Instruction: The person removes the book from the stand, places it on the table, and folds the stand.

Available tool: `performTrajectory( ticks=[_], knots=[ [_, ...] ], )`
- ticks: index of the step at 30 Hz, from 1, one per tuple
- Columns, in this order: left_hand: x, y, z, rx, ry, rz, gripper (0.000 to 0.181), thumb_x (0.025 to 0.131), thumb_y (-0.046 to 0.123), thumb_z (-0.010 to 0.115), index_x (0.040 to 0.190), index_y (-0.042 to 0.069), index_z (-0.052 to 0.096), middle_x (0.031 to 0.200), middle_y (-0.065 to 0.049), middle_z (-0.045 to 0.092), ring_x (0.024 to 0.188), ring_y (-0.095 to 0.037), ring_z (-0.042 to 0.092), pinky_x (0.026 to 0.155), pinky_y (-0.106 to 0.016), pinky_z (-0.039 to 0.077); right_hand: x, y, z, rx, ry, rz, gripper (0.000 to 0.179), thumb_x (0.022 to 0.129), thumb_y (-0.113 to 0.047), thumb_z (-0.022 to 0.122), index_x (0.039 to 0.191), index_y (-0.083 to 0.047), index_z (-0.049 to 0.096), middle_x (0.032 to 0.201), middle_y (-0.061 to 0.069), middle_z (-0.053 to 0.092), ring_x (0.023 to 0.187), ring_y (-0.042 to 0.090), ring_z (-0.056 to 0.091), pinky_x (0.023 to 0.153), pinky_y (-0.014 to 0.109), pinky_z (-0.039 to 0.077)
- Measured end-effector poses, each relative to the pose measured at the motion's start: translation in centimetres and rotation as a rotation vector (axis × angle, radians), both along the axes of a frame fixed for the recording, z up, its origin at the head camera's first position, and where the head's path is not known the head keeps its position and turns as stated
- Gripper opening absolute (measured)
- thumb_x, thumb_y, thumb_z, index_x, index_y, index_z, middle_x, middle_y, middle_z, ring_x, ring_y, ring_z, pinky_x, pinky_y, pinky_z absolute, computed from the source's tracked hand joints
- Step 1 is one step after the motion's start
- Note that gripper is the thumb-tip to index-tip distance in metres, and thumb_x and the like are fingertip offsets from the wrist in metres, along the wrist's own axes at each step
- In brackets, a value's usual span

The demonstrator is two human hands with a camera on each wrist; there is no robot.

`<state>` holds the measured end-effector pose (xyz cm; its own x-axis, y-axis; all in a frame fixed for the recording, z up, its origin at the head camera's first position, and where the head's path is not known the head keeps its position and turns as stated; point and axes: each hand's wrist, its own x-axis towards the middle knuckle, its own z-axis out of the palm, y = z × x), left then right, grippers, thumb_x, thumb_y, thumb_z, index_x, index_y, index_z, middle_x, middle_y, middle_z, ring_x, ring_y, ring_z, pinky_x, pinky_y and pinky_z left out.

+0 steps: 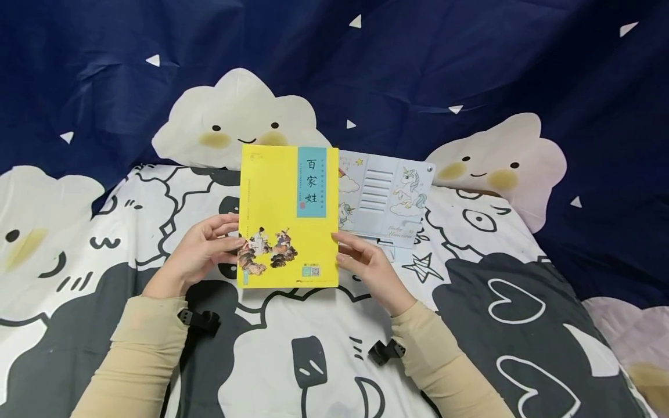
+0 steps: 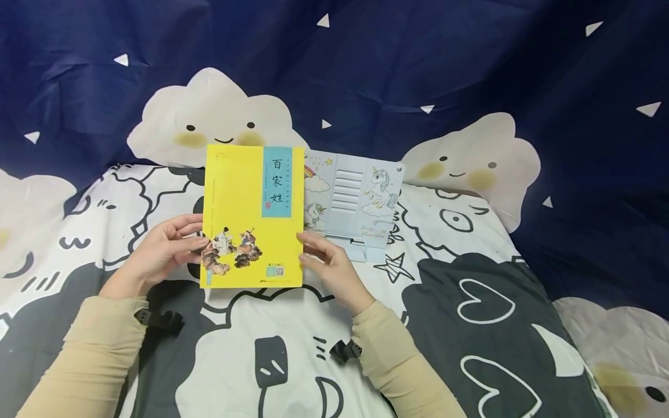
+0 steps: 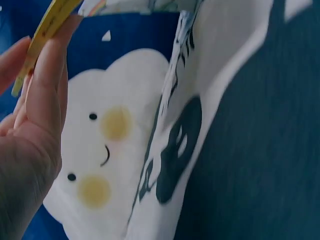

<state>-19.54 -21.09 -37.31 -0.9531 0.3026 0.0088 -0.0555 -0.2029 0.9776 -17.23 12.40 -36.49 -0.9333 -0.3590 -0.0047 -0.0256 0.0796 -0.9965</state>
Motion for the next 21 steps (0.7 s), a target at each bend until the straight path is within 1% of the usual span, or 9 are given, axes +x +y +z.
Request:
performTrajectory(
  ticks=[5, 8, 11, 16, 21],
  knots=[
    [0.0, -1.4, -0.4, 0.006, -0.016, -0.035, 0.042, 0.094, -0.007, 0.060, 0.131, 0.009, 0.047, 0.115, 0.004, 0.069, 0.092, -0.014, 0.073, 0.068, -0.031, 0.062, 0.5, -0.5, 0.0, 0.018, 0.015, 0.061, 0.053, 0.096, -0.007, 0.061, 0.147, -0.005, 0.047, 0.158, 0.005, 0.038, 0.138, 0.031, 0.045, 0.104, 0.026, 0.048],
    [0.0, -2.0, -0.5, -0.015, -0.024, -0.054, 0.042, 0.094, -0.006, 0.060, 0.131, 0.011, 0.048, 0.116, 0.005, 0.069, 0.093, -0.014, 0.073, 0.068, -0.032, 0.062, 0.7, -0.8, 0.0, 0.034, 0.028, 0.094, 0.055, 0.096, -0.007, 0.061, 0.148, -0.004, 0.044, 0.160, 0.006, 0.034, 0.139, 0.032, 0.044, 0.107, 0.027, 0.047],
    [0.0, -2.7, -0.5, -0.050, -0.027, -0.075, 0.041, 0.094, -0.005, 0.060, 0.130, 0.012, 0.049, 0.115, 0.005, 0.069, 0.092, -0.014, 0.073, 0.069, -0.033, 0.062, 1.0, -1.1, -0.1, 0.039, 0.039, 0.127, 0.057, 0.096, -0.006, 0.061, 0.150, -0.003, 0.041, 0.162, 0.008, 0.030, 0.139, 0.034, 0.044, 0.106, 0.027, 0.047],
    [0.1, -3.7, -0.5, -0.095, -0.019, -0.118, 0.040, 0.094, -0.007, 0.059, 0.127, 0.014, 0.052, 0.116, 0.005, 0.070, 0.092, -0.017, 0.074, 0.070, -0.036, 0.063, 1.2, -1.5, -0.3, 0.013, 0.012, 0.170, 0.058, 0.097, -0.005, 0.060, 0.151, -0.004, 0.039, 0.162, 0.008, 0.030, 0.139, 0.033, 0.044, 0.103, 0.026, 0.048],
    [0.0, -4.4, -0.8, -0.123, -0.022, -0.141, 0.039, 0.094, -0.007, 0.059, 0.127, 0.013, 0.052, 0.115, 0.005, 0.070, 0.091, -0.018, 0.074, 0.070, -0.038, 0.063, 1.2, -1.9, -0.8, -0.008, -0.011, 0.209, 0.062, 0.095, -0.004, 0.059, 0.152, -0.001, 0.035, 0.161, 0.013, 0.032, 0.140, 0.035, 0.043, 0.111, 0.034, 0.043]
  ],
)
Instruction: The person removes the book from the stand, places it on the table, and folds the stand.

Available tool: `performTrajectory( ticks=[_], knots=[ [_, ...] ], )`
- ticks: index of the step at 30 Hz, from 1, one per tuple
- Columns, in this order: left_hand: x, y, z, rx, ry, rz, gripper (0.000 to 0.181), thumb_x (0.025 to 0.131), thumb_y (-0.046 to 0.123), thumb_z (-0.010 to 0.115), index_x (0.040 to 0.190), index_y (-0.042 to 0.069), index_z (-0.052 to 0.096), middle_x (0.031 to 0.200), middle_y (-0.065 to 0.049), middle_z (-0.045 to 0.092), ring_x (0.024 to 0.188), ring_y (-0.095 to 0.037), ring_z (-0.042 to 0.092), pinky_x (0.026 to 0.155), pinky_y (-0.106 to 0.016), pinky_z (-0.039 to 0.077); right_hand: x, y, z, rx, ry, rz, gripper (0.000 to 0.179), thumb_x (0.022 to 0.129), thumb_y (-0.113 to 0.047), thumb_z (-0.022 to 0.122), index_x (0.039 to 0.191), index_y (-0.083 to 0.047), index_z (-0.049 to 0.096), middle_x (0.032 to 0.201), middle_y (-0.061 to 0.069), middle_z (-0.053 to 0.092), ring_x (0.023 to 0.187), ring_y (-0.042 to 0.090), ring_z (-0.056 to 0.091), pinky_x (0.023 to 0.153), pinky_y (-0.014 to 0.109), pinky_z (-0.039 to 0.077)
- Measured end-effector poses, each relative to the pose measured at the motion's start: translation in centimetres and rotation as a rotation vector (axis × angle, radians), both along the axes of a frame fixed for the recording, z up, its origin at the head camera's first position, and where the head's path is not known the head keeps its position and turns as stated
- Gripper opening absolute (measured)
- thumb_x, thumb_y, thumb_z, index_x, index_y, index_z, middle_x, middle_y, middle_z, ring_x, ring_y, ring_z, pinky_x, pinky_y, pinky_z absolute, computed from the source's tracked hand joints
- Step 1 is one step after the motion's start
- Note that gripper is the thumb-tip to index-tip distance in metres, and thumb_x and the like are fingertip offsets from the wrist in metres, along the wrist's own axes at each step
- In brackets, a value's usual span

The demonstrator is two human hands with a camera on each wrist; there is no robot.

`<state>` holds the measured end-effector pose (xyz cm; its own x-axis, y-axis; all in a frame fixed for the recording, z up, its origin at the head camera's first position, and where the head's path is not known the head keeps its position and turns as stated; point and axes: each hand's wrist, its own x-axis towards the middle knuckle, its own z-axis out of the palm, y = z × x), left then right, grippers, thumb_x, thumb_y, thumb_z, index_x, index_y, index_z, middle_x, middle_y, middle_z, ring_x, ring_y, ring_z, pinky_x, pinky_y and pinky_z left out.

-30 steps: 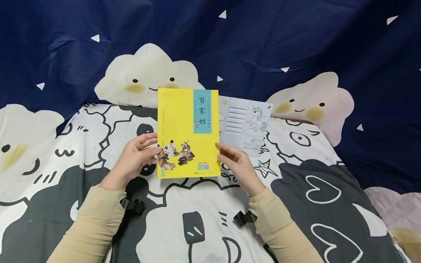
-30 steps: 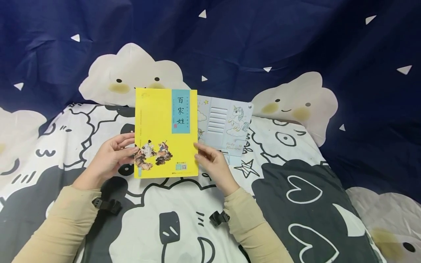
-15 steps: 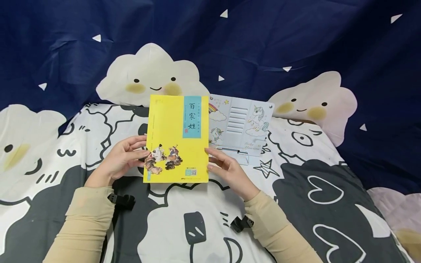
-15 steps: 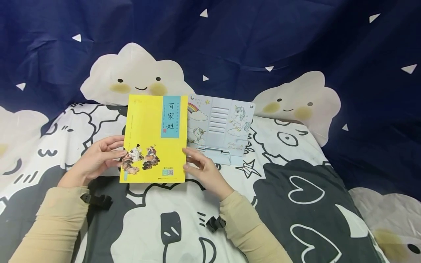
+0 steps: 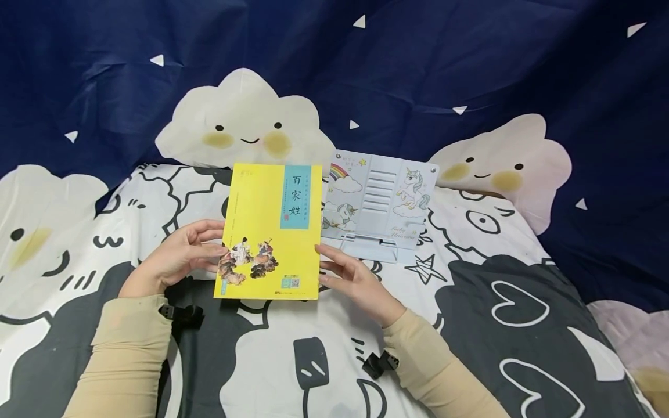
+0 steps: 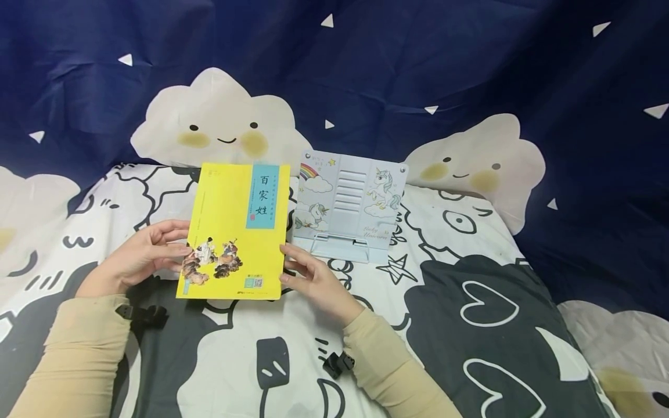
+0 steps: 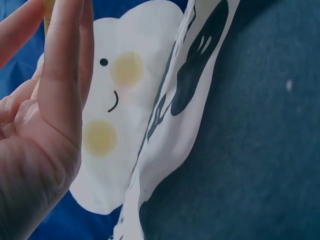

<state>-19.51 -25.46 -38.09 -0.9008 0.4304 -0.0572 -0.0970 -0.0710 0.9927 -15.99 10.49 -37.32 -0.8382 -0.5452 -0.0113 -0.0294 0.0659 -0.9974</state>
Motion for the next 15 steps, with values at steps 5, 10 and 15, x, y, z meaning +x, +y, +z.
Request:
performTrajectory(
  ticks=[5, 10, 15],
  knots=[
    [-0.1, -0.2, -0.1, -0.040, -0.035, 0.012, 0.040, 0.093, -0.005, 0.061, 0.128, 0.011, 0.049, 0.112, 0.006, 0.071, 0.090, -0.018, 0.073, 0.071, -0.037, 0.063, 0.1, -0.3, -0.4, -0.038, -0.055, 0.030, 0.066, 0.093, 0.000, 0.057, 0.154, 0.002, 0.029, 0.154, 0.024, 0.038, 0.128, 0.027, 0.057, 0.107, 0.033, 0.048],
    [-0.2, -0.1, -0.2, -0.106, -0.055, 0.016, 0.048, 0.094, -0.002, 0.063, 0.137, -0.001, 0.043, 0.111, 0.008, 0.071, 0.090, -0.018, 0.073, 0.073, -0.036, 0.062, 0.0, -0.2, -0.8, -0.052, -0.104, 0.025, 0.068, 0.093, -0.003, 0.059, 0.154, 0.001, 0.029, 0.142, 0.032, 0.050, 0.103, 0.012, 0.069, 0.101, 0.035, 0.052],
    [-0.3, 0.1, -0.1, -0.137, -0.075, -0.001, 0.064, 0.094, -0.001, 0.063, 0.146, -0.015, 0.028, 0.112, 0.012, 0.070, 0.093, -0.016, 0.073, 0.075, -0.036, 0.062, -0.2, -0.2, -1.1, -0.041, -0.137, 0.000, 0.066, 0.093, -0.005, 0.060, 0.152, 0.001, 0.033, 0.134, 0.032, 0.056, 0.095, 0.012, 0.071, 0.099, 0.037, 0.054]
  ],
)
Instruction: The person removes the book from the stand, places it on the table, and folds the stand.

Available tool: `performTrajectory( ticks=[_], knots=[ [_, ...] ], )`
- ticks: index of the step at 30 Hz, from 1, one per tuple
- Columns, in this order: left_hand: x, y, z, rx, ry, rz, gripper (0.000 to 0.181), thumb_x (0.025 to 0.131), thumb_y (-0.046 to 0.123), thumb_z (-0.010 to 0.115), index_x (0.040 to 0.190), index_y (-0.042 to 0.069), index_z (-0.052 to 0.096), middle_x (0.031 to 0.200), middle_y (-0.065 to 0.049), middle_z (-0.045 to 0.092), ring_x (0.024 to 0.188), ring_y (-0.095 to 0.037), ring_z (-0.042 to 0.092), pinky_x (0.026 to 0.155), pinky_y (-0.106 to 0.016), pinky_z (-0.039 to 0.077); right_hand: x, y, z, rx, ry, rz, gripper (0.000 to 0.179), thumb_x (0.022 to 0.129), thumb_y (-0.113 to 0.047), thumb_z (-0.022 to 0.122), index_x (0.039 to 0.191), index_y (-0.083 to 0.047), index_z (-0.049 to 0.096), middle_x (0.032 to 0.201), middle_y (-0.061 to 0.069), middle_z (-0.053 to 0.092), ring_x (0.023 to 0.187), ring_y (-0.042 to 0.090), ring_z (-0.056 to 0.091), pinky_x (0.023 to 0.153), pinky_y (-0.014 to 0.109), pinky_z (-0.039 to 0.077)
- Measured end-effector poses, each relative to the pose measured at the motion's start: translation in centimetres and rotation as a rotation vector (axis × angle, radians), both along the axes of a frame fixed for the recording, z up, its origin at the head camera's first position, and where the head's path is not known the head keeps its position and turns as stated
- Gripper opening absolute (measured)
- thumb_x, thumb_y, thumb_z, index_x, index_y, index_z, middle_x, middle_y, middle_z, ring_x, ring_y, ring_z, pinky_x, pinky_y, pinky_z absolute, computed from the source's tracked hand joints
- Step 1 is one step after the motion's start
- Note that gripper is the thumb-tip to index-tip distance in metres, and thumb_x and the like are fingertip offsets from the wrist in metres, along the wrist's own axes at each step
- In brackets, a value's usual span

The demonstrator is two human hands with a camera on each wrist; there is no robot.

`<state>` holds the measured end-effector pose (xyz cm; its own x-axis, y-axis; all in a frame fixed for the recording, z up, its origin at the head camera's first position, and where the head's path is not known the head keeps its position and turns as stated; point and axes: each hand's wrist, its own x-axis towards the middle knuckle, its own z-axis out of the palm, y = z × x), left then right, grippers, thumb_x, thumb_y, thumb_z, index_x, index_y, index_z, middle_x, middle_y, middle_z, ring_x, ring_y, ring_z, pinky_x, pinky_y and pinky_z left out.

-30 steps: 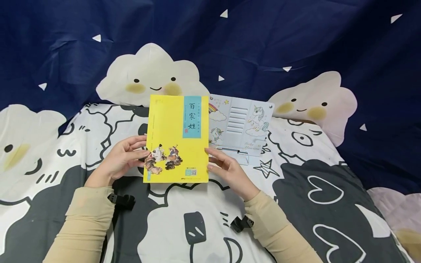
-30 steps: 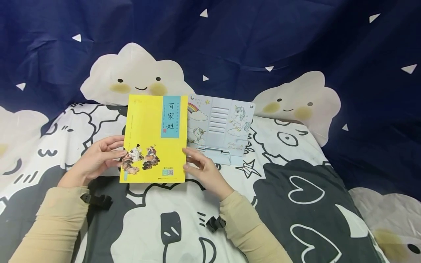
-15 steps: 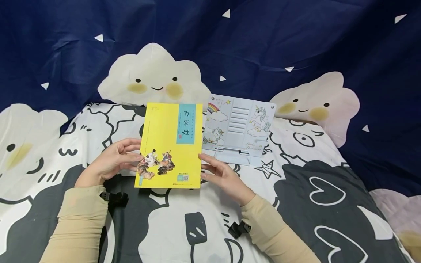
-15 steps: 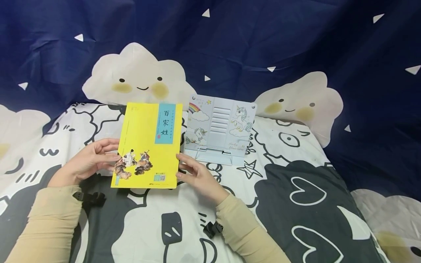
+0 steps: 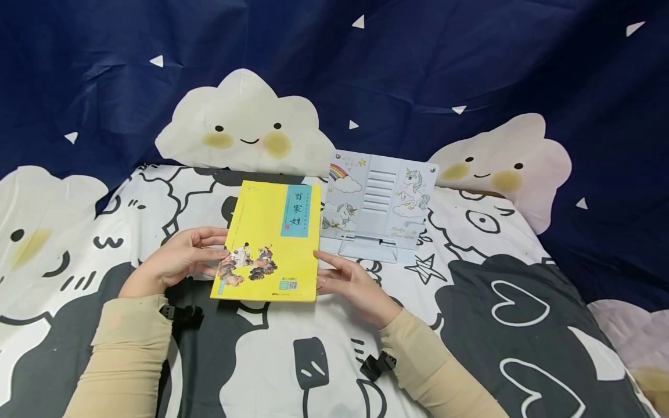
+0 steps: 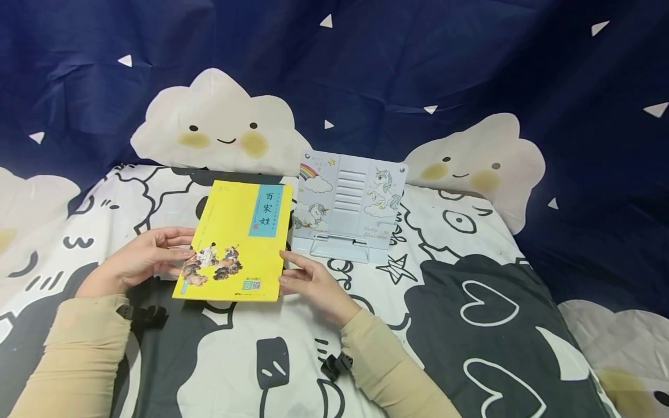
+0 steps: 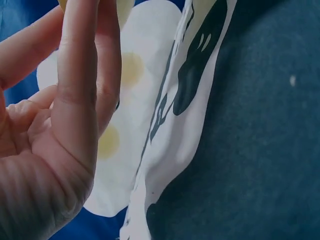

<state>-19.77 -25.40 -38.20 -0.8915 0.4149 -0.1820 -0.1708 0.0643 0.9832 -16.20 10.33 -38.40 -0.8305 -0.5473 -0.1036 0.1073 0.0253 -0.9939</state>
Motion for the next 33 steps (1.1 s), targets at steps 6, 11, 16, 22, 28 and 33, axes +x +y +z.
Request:
performTrajectory(
  ticks=[6, 11, 16, 22, 28, 33],
  knots=[
    [0.0, 0.1, 0.0, -0.008, -0.026, 0.002, 0.068, 0.095, 0.000, 0.062, 0.148, -0.017, 0.022, 0.109, 0.016, 0.069, 0.092, -0.013, 0.073, 0.075, -0.033, 0.062, -0.2, -0.1, -0.2, 0.026, -0.035, -0.014, 0.067, 0.092, -0.006, 0.062, 0.152, 0.000, 0.034, 0.133, 0.030, 0.058, 0.093, 0.011, 0.071, 0.101, 0.033, 0.052],
    [-0.1, 0.3, -0.2, -0.029, -0.045, 0.017, 0.069, 0.097, 0.002, 0.061, 0.150, -0.016, 0.020, 0.107, 0.017, 0.069, 0.089, -0.010, 0.073, 0.075, -0.029, 0.062, -0.2, -0.2, -0.4, 0.004, -0.078, -0.022, 0.067, 0.092, -0.005, 0.061, 0.152, 0.002, 0.032, 0.136, 0.030, 0.055, 0.096, 0.012, 0.071, 0.102, 0.034, 0.051],
    [-0.1, 0.2, -0.1, -0.074, -0.058, 0.019, 0.070, 0.097, 0.006, 0.062, 0.151, -0.014, 0.021, 0.107, 0.016, 0.068, 0.091, -0.010, 0.072, 0.078, -0.029, 0.061, -0.4, -0.1, -0.6, -0.059, -0.125, 0.004, 0.064, 0.094, -0.003, 0.057, 0.151, 0.007, 0.030, 0.142, 0.033, 0.049, 0.100, 0.011, 0.069, 0.104, 0.036, 0.051],
    [0.2, -0.2, 0.2, -0.144, -0.051, 0.030, 0.067, 0.098, 0.004, 0.060, 0.150, -0.014, 0.022, 0.109, 0.008, 0.067, 0.088, -0.010, 0.072, 0.075, -0.028, 0.061, -0.6, 0.2, -1.1, -0.157, -0.206, 0.052, 0.063, 0.093, 0.002, 0.055, 0.151, 0.009, 0.029, 0.154, 0.029, 0.034, 0.108, 0.012, 0.067, 0.104, 0.031, 0.050],
    [0.2, -0.1, 0.2, -0.182, -0.049, 0.046, 0.066, 0.097, 0.004, 0.061, 0.150, -0.014, 0.025, 0.114, 0.002, 0.067, 0.088, -0.009, 0.072, 0.075, -0.028, 0.061, -0.7, 0.3, -1.4, -0.204, -0.240, 0.091, 0.063, 0.094, 0.004, 0.055, 0.150, 0.012, 0.028, 0.156, 0.029, 0.031, 0.117, 0.015, 0.064, 0.108, 0.032, 0.046],
    [0.1, -0.3, 0.2, -0.239, -0.025, 0.103, 0.062, 0.096, 0.006, 0.063, 0.148, -0.011, 0.033, 0.115, -0.003, 0.070, 0.087, -0.009, 0.072, 0.076, -0.029, 0.061, -0.7, 0.1, -1.3, -0.136, -0.243, 0.126, 0.062, 0.094, -0.001, 0.057, 0.149, 0.011, 0.030, 0.155, 0.028, 0.035, 0.134, 0.022, 0.053, 0.111, 0.028, 0.043]
  ],
)
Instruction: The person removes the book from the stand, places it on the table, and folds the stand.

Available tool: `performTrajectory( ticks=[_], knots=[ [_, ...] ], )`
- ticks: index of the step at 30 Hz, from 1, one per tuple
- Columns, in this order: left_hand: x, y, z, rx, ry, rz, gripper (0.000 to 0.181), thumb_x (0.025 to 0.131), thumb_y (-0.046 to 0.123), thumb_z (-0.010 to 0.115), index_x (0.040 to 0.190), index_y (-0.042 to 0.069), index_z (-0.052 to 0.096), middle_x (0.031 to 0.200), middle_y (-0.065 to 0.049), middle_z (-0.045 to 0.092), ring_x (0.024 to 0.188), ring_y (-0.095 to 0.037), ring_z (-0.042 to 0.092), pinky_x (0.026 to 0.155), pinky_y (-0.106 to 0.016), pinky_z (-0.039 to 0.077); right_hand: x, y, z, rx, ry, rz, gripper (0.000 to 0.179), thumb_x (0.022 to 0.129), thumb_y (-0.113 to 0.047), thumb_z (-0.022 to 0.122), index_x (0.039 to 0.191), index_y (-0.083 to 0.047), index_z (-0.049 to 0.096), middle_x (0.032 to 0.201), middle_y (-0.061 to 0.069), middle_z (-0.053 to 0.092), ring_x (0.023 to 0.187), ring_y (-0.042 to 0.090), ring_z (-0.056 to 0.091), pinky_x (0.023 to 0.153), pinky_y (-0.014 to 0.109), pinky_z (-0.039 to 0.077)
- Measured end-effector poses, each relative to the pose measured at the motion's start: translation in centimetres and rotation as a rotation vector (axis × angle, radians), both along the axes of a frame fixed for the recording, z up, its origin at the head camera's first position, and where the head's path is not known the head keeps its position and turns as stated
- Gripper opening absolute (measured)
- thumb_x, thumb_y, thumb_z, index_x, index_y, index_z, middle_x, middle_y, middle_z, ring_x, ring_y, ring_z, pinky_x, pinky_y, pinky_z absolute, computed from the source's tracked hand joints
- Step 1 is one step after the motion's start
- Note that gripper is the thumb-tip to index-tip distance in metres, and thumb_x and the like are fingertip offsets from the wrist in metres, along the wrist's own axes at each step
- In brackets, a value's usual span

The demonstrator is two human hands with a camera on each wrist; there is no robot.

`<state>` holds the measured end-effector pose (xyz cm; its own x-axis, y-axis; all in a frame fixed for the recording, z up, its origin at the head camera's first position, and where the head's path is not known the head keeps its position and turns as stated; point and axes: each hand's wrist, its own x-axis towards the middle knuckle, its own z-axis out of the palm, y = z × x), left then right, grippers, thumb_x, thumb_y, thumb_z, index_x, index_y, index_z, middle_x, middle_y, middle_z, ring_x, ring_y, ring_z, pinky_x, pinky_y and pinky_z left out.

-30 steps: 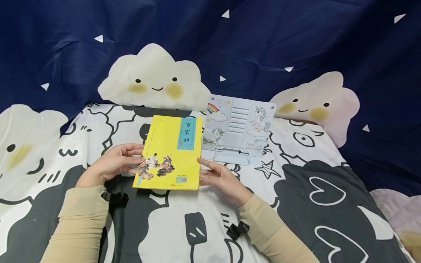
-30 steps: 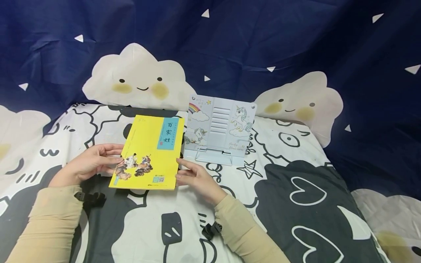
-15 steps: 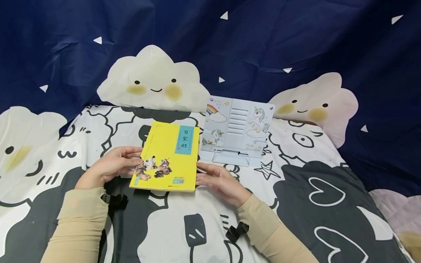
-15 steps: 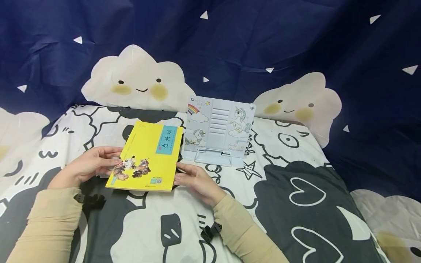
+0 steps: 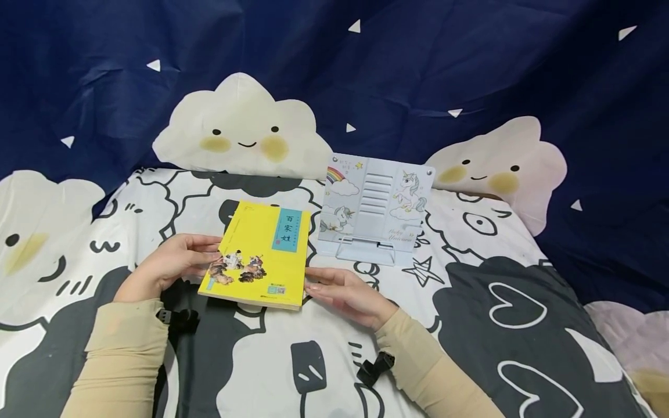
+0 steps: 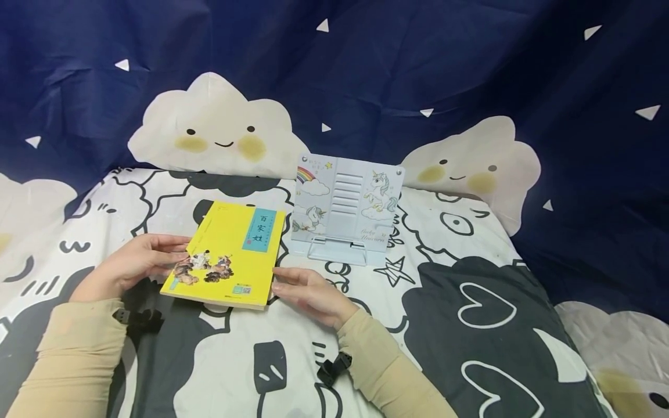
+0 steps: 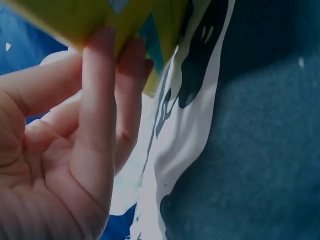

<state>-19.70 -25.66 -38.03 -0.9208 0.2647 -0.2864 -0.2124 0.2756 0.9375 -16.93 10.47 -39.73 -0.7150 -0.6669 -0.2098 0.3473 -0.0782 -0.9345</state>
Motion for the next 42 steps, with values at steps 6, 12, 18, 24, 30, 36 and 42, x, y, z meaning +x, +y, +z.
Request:
performTrajectory(
  ticks=[6, 12, 18, 24, 30, 36, 42],
  knots=[
    [0.0, 0.0, 0.1, -0.121, 0.030, -0.037, 0.058, 0.098, 0.012, 0.061, 0.145, -0.014, 0.038, 0.130, -0.027, 0.062, 0.089, -0.012, 0.073, 0.078, -0.032, 0.062, 0.0, -0.1, 0.0, 0.063, 0.009, 0.001, 0.063, 0.095, -0.005, 0.058, 0.150, 0.011, 0.030, 0.156, 0.025, 0.034, 0.147, 0.032, 0.034, 0.112, 0.028, 0.040],
    [0.0, 0.1, 0.6, -0.226, 0.031, -0.087, 0.059, 0.102, 0.025, 0.056, 0.143, -0.014, 0.040, 0.127, -0.027, 0.064, 0.093, -0.016, 0.073, 0.081, -0.032, 0.061, -0.1, -0.1, 0.3, 0.090, 0.030, -0.018, 0.063, 0.095, -0.009, 0.060, 0.150, 0.006, 0.032, 0.158, 0.019, 0.035, 0.148, 0.029, 0.033, 0.114, 0.027, 0.038],
    [0.1, 0.6, 1.6, -0.337, 0.091, -0.090, 0.065, 0.105, 0.040, 0.045, 0.146, -0.010, 0.040, 0.143, -0.028, 0.051, 0.109, -0.030, 0.069, 0.101, -0.049, 0.051, -0.4, 0.4, 0.9, 0.149, 0.107, -0.080, 0.061, 0.096, -0.014, 0.060, 0.150, 0.002, 0.037, 0.156, 0.018, 0.039, 0.146, 0.029, 0.036, 0.119, 0.038, 0.034],
    [0.6, 1.9, 2.8, -0.296, 0.165, -0.093, 0.066, 0.106, 0.040, 0.043, 0.148, -0.010, 0.035, 0.153, -0.029, 0.036, 0.134, -0.045, 0.047, 0.109, -0.058, 0.041, -0.6, 1.0, 1.9, 0.212, 0.197, -0.142, 0.060, 0.099, -0.018, 0.059, 0.151, 0.002, 0.036, 0.156, 0.016, 0.039, 0.146, 0.026, 0.037, 0.118, 0.038, 0.034],
    [1.0, 3.2, 3.7, -0.230, 0.195, -0.080, 0.069, 0.105, 0.041, 0.046, 0.152, -0.007, 0.029, 0.157, -0.025, 0.034, 0.139, -0.041, 0.042, 0.111, -0.052, 0.041, -0.6, 1.7, 3.1, 0.232, 0.285, -0.208, 0.058, 0.100, -0.019, 0.058, 0.151, 0.000, 0.037, 0.157, 0.016, 0.039, 0.146, 0.024, 0.038, 0.120, 0.038, 0.031],
    [0.8, 4.7, 5.2, -0.085, 0.196, -0.033, 0.070, 0.105, 0.038, 0.048, 0.155, -0.003, 0.022, 0.162, -0.020, 0.026, 0.148, -0.035, 0.030, 0.116, -0.048, 0.036, -0.4, 2.6, 4.4, 0.243, 0.372, -0.299, 0.056, 0.100, -0.020, 0.058, 0.150, -0.001, 0.040, 0.154, 0.013, 0.044, 0.144, 0.024, 0.041, 0.121, 0.041, 0.030],
    [0.6, 7.1, 7.1, -0.016, 0.232, 0.049, 0.069, 0.105, 0.040, 0.046, 0.157, 0.003, 0.020, 0.164, -0.012, 0.022, 0.151, -0.028, 0.025, 0.119, -0.046, 0.033, -0.4, 3.6, 5.6, 0.247, 0.440, -0.441, 0.053, 0.101, -0.015, 0.056, 0.149, 0.000, 0.040, 0.153, 0.012, 0.045, 0.143, 0.026, 0.042, 0.120, 0.038, 0.031]
  ],
)
